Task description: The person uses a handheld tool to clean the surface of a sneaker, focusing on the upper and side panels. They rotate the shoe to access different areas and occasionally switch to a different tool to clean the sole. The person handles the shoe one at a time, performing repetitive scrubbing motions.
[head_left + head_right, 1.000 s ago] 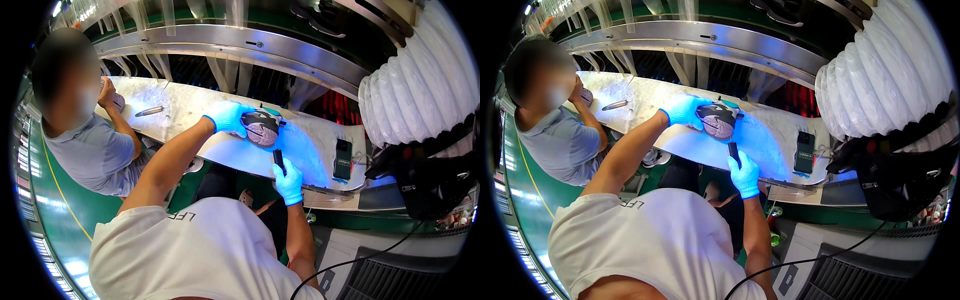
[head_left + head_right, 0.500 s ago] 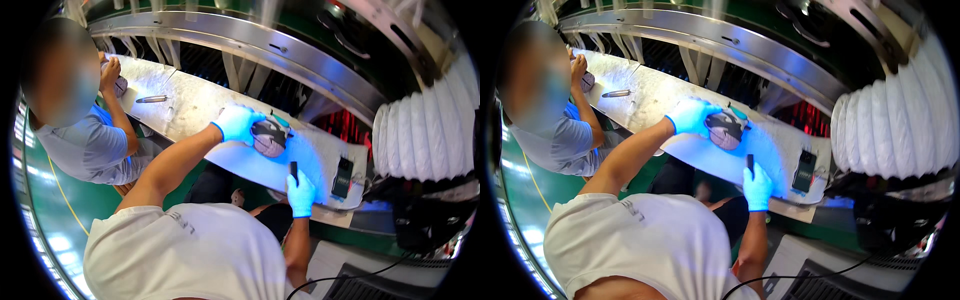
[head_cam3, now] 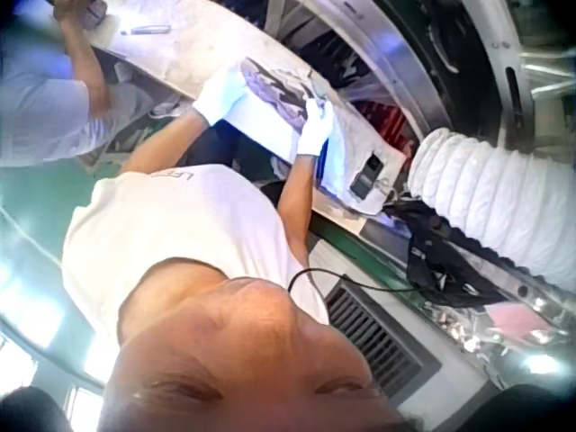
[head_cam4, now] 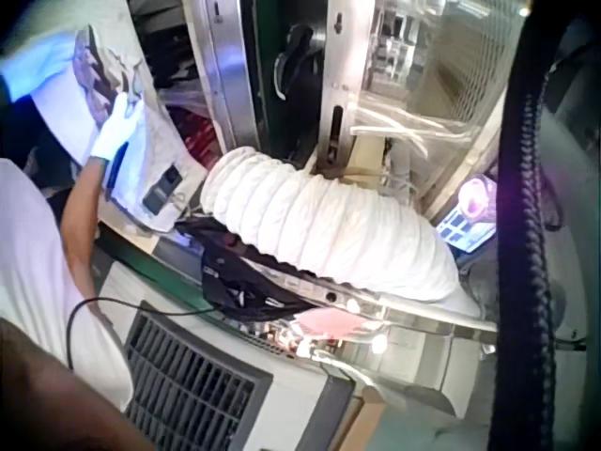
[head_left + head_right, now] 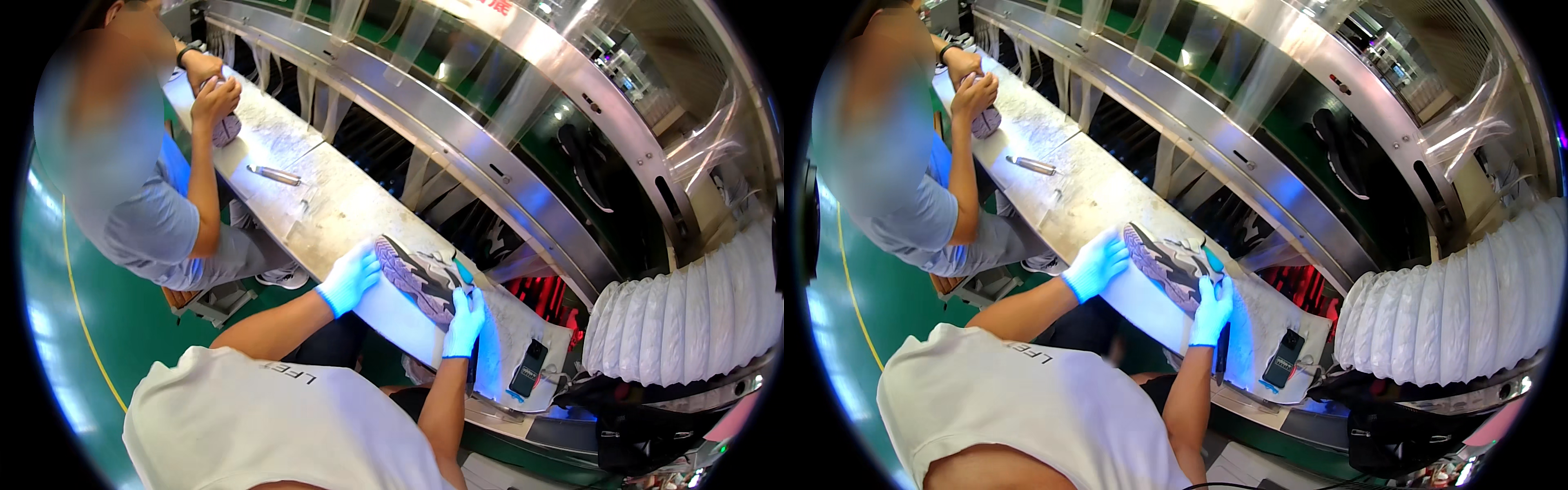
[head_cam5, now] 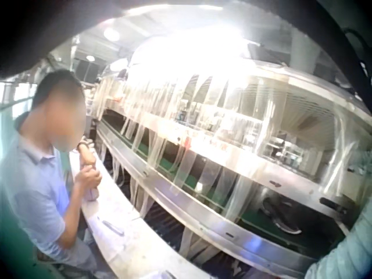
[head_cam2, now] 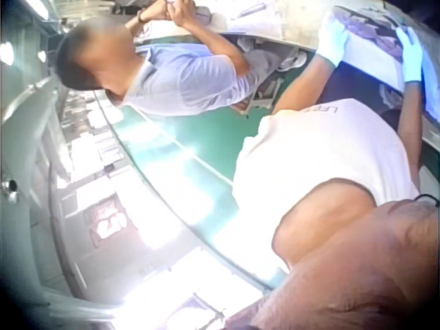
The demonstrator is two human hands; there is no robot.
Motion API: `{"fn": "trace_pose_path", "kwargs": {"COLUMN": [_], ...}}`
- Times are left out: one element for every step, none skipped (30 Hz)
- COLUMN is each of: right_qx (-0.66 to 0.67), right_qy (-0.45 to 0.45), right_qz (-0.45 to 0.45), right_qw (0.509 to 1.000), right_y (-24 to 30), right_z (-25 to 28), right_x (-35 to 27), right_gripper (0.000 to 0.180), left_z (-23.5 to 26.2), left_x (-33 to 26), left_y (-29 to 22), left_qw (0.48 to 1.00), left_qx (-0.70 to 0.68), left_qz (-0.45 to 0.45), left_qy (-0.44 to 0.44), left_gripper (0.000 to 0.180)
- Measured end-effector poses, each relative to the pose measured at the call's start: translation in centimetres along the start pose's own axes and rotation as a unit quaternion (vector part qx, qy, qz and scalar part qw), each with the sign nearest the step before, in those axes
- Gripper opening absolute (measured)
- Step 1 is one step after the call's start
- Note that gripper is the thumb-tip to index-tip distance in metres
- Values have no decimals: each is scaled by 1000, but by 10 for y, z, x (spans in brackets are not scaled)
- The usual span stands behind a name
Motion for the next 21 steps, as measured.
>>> {"fn": "trace_pose_path", "kwargs": {"right_qx": [51,-1,-14,-29,-38,-39,-168,-199,-363,-339,-301,-268,-238,-200,-138,-89,-275,-262,-250,-238,-225], "right_qy": [12,22,34,44,52,101,148,144,120,133,161,180,178,180,170,160,115,105,114,122,129], "right_qz": [-13,23,51,80,112,149,222,171,289,248,243,234,223,210,186,169,280,292,274,257,240], "right_qw": [999,999,998,995,992,983,949,954,878,898,908,917,929,940,958,968,913,914,922,929,935], "right_y": [2,-7,-3,13,26,33,1,-50,-51,-57,-55,-52,-47,-47,-49,-47,-26,-40,-53,-52,-51], "right_z": [-4,10,5,-4,-18,-38,-33,-18,-25,-26,-32,-35,-35,-39,-43,-51,-56,-52,-47,-48,-49], "right_x": [-6,-6,-23,-53,-80,-103,-109,-114,-122,-125,-126,-128,-128,-129,-130,-133,-140,-133,-131,-132,-133], "right_gripper": [79,95,101,106,111,126,129,123,115,112,102,93,92,91,90,89,99,115,117,119,121], "left_z": [-20,-43,-58,-68,-73,-63,-66,-85,-108,-123,-123,-132,-141,-138,-137,-133,-133,-132,-129,-128,-128], "left_x": [0,2,6,13,22,38,42,33,20,10,8,2,-5,-4,-4,-5,-3,-6,-8,-11,-14], "left_y": [-6,-13,-24,-32,-39,-43,-45,-48,-60,-68,-72,-78,-82,-87,-93,-99,-104,-107,-106,-104,-104], "left_qw": [1000,999,999,998,998,995,980,960,926,907,898,884,867,856,840,833,827,821,816,810,804], "left_qx": [-12,-23,-29,-34,-26,0,58,168,275,289,299,333,366,390,429,446,460,475,484,493,502], "left_qz": [18,32,33,36,32,27,-3,-37,-80,-74,-71,-91,-113,-121,-141,-157,-170,-173,-182,-191,-199], "left_qy": [3,15,18,29,47,92,192,223,248,297,314,316,318,318,300,286,276,264,257,253,248], "left_gripper": [49,48,46,44,42,47,55,63,72,83,86,84,82,83,80,78,76,71,70,70,69]}}
Point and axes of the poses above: each hand's wrist, its own x-axis towards the middle knuckle, its own z-axis out of the back of the hand, y = z × x, the point moved 4 cm from there along x, towards the middle knuckle, and after that the axes turned 10 degrees about x, right-handed, at the moved point
